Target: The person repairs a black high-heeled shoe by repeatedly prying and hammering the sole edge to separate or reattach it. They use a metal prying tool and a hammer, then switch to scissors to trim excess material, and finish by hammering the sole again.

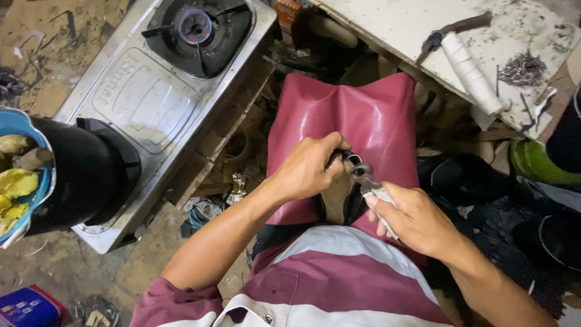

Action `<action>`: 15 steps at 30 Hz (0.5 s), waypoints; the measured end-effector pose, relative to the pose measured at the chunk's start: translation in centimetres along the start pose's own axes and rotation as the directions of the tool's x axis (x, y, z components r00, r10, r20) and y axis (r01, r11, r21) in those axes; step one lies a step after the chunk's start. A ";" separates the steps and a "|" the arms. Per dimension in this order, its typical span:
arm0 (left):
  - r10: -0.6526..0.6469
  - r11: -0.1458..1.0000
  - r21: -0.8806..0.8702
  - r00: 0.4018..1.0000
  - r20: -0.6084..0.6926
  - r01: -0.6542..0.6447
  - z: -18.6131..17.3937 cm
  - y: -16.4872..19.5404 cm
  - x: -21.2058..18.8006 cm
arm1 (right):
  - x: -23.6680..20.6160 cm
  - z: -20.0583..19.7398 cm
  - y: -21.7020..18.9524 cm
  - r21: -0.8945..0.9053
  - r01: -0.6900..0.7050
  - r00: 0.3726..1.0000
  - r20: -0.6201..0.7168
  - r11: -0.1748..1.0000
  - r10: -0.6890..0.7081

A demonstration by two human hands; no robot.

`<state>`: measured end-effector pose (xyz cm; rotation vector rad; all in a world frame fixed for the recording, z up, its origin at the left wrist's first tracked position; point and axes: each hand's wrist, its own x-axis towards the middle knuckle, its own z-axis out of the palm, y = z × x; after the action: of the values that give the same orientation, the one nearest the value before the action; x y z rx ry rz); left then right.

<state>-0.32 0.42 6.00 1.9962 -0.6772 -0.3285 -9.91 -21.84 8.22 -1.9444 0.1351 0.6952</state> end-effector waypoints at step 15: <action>-0.019 0.993 -0.112 0.994 0.108 0.031 -1.3 -1.1 -0.9 | -0.9 1.4 2.9 -0.236 0.268 0.886 -0.321 0.934 -0.335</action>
<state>-0.01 2.27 5.70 1.8898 -0.6858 -0.4811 -12.30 -22.19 6.00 -2.1954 -0.0147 0.1440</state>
